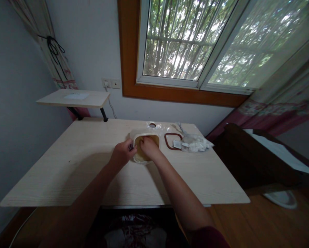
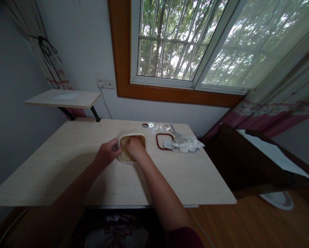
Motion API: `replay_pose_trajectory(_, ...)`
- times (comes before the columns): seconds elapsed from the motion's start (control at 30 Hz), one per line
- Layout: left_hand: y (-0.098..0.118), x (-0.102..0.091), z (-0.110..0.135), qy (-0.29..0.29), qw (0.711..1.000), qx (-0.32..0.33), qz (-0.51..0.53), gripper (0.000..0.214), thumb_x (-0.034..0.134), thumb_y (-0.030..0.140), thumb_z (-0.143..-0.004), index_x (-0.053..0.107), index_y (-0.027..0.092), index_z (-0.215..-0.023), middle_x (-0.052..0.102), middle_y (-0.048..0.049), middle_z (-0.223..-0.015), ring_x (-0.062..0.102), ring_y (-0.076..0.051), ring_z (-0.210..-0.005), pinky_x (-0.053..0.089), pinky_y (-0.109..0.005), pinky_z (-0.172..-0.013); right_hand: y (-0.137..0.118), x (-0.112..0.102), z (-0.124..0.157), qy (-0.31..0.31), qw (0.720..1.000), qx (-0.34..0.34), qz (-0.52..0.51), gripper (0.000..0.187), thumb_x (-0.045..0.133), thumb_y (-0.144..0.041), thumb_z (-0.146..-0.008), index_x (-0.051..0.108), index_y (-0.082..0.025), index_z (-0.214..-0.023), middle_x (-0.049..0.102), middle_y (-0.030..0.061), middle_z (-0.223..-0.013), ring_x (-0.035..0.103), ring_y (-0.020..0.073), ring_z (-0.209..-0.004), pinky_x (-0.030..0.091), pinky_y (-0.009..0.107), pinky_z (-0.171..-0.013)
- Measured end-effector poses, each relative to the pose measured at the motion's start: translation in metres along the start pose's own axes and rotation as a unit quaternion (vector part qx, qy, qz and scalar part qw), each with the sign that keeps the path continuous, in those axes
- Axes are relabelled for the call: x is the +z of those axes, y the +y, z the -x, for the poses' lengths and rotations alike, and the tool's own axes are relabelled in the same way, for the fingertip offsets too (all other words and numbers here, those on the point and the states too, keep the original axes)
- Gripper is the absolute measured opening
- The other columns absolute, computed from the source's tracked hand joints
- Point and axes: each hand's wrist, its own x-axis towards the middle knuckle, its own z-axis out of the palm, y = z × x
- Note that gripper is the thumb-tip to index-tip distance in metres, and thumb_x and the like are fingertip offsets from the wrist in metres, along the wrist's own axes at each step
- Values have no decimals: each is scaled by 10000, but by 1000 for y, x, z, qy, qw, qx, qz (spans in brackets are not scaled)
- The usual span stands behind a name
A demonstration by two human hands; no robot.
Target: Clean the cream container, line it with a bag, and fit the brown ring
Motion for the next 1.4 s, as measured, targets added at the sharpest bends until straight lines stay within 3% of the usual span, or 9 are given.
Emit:
replay_pose_trajectory(0.1, -1, 0, -1, 7, 999, -24, 35, 290, 548, 394, -887, 430, 225, -683, 460, 45, -546, 452, -117, -524, 336, -241, -570, -7, 2, 8, -23, 999, -42, 18, 336, 434, -137, -954, 669, -91, -1189, 687, 201, -1260, 639, 258, -1186, 432, 345, -1036)
replay_pose_trajectory(0.2, -1, -1, -2, 3, 998, -34, 55, 307, 524, 438, -914, 445, 227, -706, 495, 43, -542, 487, -123, -532, 363, -241, -589, -10, 7, 13, -92, 991, -85, 41, 322, 428, -169, -971, 699, -123, -1139, 732, 163, -1188, 682, 235, -1103, 476, 296, -942)
replay_pose_trajectory(0.4, -1, -2, -3, -14, 998, -37, 54, 311, 504, 434, -941, 477, 224, -714, 520, 42, -536, 514, -124, -532, 367, -235, -592, -7, 15, 12, -172, 976, -80, 106, 312, 494, -170, -931, 734, -118, -1122, 752, 179, -1146, 716, 272, -1041, 510, 311, -867)
replay_pose_trajectory(0.7, -6, -5, -8, 2, 996, -58, 65, 328, 534, 468, -931, 490, 223, -718, 545, 46, -521, 532, -122, -516, 372, -224, -572, -12, -3, 25, -130, 982, -74, 119, 302, 509, -185, -922, 761, -133, -1081, 772, 175, -1075, 732, 268, -971, 516, 323, -858)
replay_pose_trajectory(0.83, -8, -10, -13, 20, 995, -76, 68, 347, 537, 491, -919, 472, 223, -708, 545, 49, -523, 534, -123, -518, 378, -225, -572, -16, -27, 37, -62, 987, -131, 72, 435, 458, -110, -917, 688, -143, -1286, 731, 147, -1229, 694, 231, -1094, 480, 333, -997)
replay_pose_trajectory(1.07, -21, -29, -22, 60, 991, -106, 54, 350, 525, 493, -911, 470, 219, -699, 510, 64, -522, 489, -113, -511, 361, -224, -574, -1, -59, 47, 32, 976, -204, 63, 438, 464, -100, -920, 683, -189, -1289, 724, 99, -1201, 631, 236, -1113, 490, 407, -1016)
replay_pose_trajectory(1.23, -31, -47, -29, 40, 991, -122, 44, 356, 525, 507, -894, 487, 217, -691, 526, 54, -542, 500, -121, -534, 353, -229, -574, 11, -60, 47, 10, 967, -233, 97, 514, 426, -29, -893, 670, -224, -1301, 632, 67, -1385, 583, 216, -1244, 457, 390, -1082)
replay_pose_trajectory(1.4, -37, -57, -32, 24, 989, -132, 57, 362, 532, 526, -890, 509, 216, -704, 573, 42, -566, 531, -130, -544, 365, -231, -574, 11, -51, 49, -13, 955, -256, 150, 471, 453, -45, -907, 692, -240, -1263, 621, 77, -1381, 594, 235, -1211, 483, 401, -1037)
